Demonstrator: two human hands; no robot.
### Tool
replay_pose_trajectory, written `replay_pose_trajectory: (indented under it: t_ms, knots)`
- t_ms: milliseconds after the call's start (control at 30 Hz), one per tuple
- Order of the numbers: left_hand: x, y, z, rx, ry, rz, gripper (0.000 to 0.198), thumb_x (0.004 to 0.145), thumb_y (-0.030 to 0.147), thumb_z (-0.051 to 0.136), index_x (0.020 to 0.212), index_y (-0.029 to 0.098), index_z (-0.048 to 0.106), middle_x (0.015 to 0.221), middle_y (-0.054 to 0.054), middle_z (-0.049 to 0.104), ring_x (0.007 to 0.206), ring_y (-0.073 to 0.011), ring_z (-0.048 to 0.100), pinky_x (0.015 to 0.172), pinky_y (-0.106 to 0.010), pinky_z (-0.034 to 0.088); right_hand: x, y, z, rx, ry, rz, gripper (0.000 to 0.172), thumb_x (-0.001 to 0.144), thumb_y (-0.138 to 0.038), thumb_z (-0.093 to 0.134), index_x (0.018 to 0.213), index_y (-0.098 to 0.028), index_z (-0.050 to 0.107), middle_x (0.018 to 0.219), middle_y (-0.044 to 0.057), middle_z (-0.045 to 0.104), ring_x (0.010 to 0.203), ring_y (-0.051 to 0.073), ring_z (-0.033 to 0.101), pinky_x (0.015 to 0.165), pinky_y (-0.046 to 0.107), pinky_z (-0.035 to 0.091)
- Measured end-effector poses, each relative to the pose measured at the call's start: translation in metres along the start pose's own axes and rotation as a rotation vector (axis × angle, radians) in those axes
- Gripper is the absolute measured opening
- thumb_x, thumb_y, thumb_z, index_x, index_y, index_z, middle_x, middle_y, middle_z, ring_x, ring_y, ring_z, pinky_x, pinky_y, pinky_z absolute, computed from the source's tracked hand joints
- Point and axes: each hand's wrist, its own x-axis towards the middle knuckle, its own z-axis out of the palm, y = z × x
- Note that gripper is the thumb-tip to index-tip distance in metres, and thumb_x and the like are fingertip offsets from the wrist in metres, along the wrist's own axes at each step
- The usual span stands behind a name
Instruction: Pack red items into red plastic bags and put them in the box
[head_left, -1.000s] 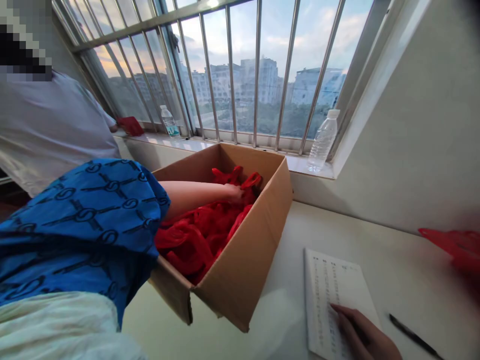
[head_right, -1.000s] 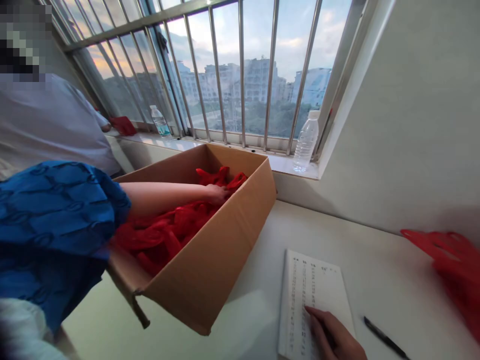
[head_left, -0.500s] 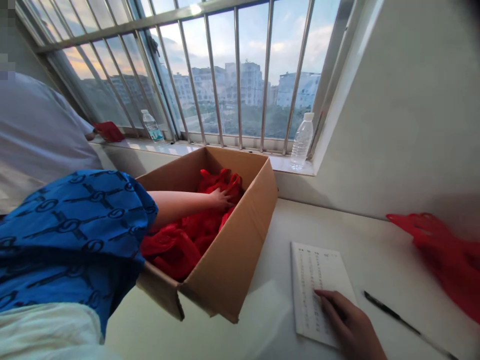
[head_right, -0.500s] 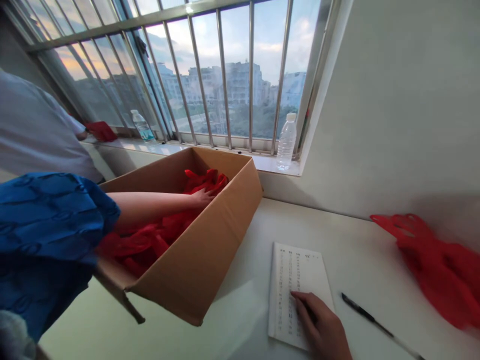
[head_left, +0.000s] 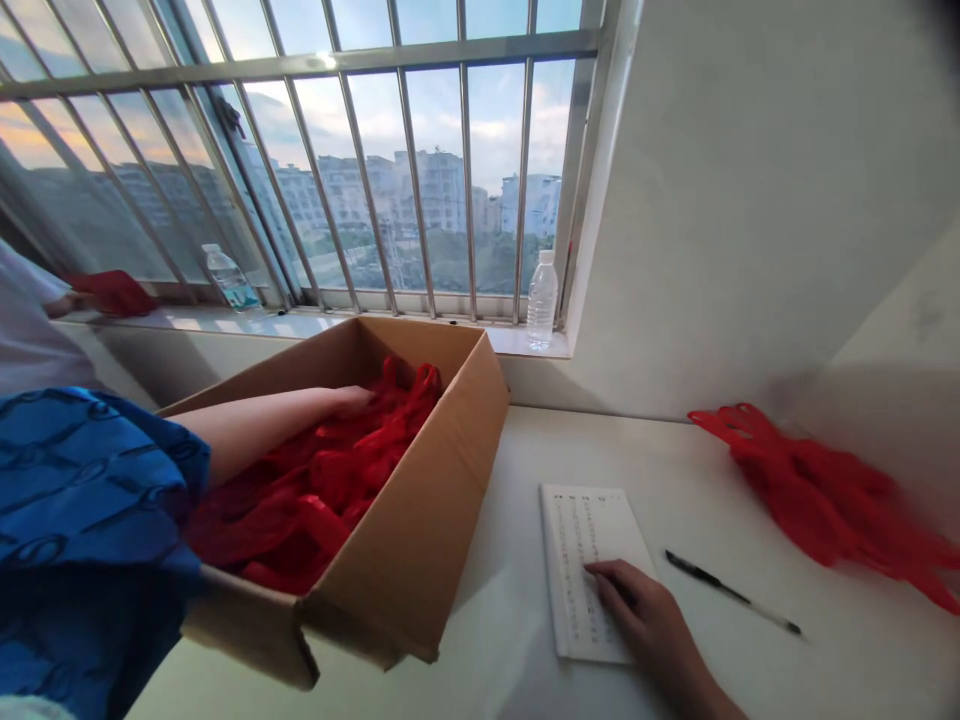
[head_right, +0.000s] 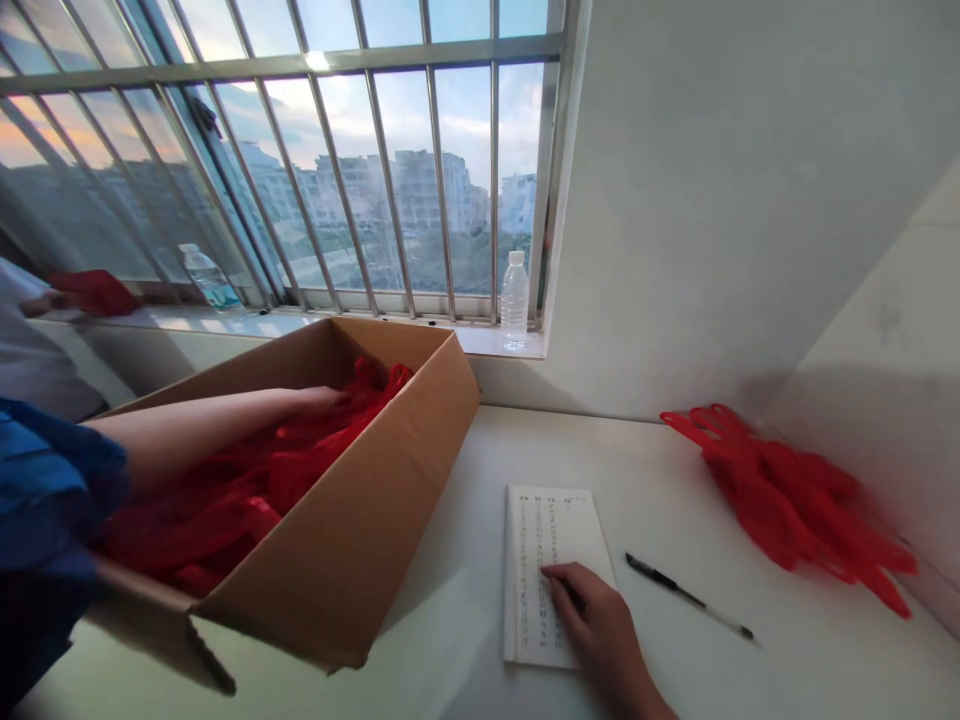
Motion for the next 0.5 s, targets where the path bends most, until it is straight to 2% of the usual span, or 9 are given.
replay_pose_trajectory:
  t_ms: [133,200,267,333,400,500]
  knots:
    - [0.002,-0.004,0.001,0.021,-0.063,-0.083,0.037,0.09,0.042,0.053,0.076,0.011,0.068,0.058,0.002,0.055,0.064,-0.0122,0.052,0.069,-0.021,0.04,-0.002,-0.003,-0.002,0.002,0.001,0.014,0.036,0.093,-0.051,0.049,0.102,-0.027,0.074,0.098,0.005,0.076,0.085,0.023,0.071,0.075,0.031,0.056]
    - [0.009,-0.006,-0.001,0.048,-0.091,-0.153,0.044,0.089,0.047,0.053,0.065,0.012,0.065,0.051,0.0,0.051,0.063,-0.0148,0.053,0.069,-0.024,0.042,-0.003,-0.002,-0.001,0.008,0.003,0.015,0.037,0.093,-0.052,0.048,0.103,-0.026,0.074,0.098,0.006,0.076,0.085,0.023,0.071,0.074,0.031,0.056]
    - [0.016,-0.009,-0.004,0.076,-0.113,-0.224,0.046,0.087,0.051,0.056,0.062,0.014,0.065,0.051,-0.003,0.054,0.068,-0.0194,0.058,0.073,-0.028,0.044,-0.003,0.0,-0.001,0.013,0.0,0.015,0.037,0.093,-0.052,0.048,0.104,-0.026,0.074,0.098,0.006,0.076,0.085,0.023,0.071,0.074,0.031,0.056]
    - [0.023,-0.01,-0.005,0.106,-0.099,-0.281,0.047,0.086,0.055,0.055,0.069,0.014,0.069,0.062,-0.009,0.062,0.08,-0.0264,0.062,0.079,-0.034,0.046,-0.003,0.003,0.0,0.011,-0.004,0.015,0.037,0.093,-0.051,0.048,0.104,-0.026,0.074,0.098,0.006,0.075,0.085,0.023,0.071,0.074,0.031,0.056]
    - [0.029,-0.007,-0.004,0.134,-0.027,-0.292,0.049,0.089,0.056,0.048,0.089,0.014,0.073,0.09,-0.016,0.069,0.1,-0.0331,0.061,0.088,-0.04,0.045,-0.003,0.005,0.0,0.007,-0.009,0.013,0.036,0.094,-0.051,0.048,0.103,-0.027,0.073,0.099,0.006,0.075,0.085,0.023,0.07,0.074,0.031,0.056]
    - [0.032,0.004,0.007,0.132,0.054,-0.091,0.047,0.091,0.05,0.046,0.12,0.019,0.065,0.129,-0.018,0.059,0.121,-0.0329,0.049,0.099,-0.042,0.038,-0.004,0.005,-0.001,0.006,-0.023,0.023,0.035,0.094,-0.05,0.048,0.104,-0.027,0.073,0.099,0.005,0.075,0.086,0.022,0.07,0.075,0.03,0.055]
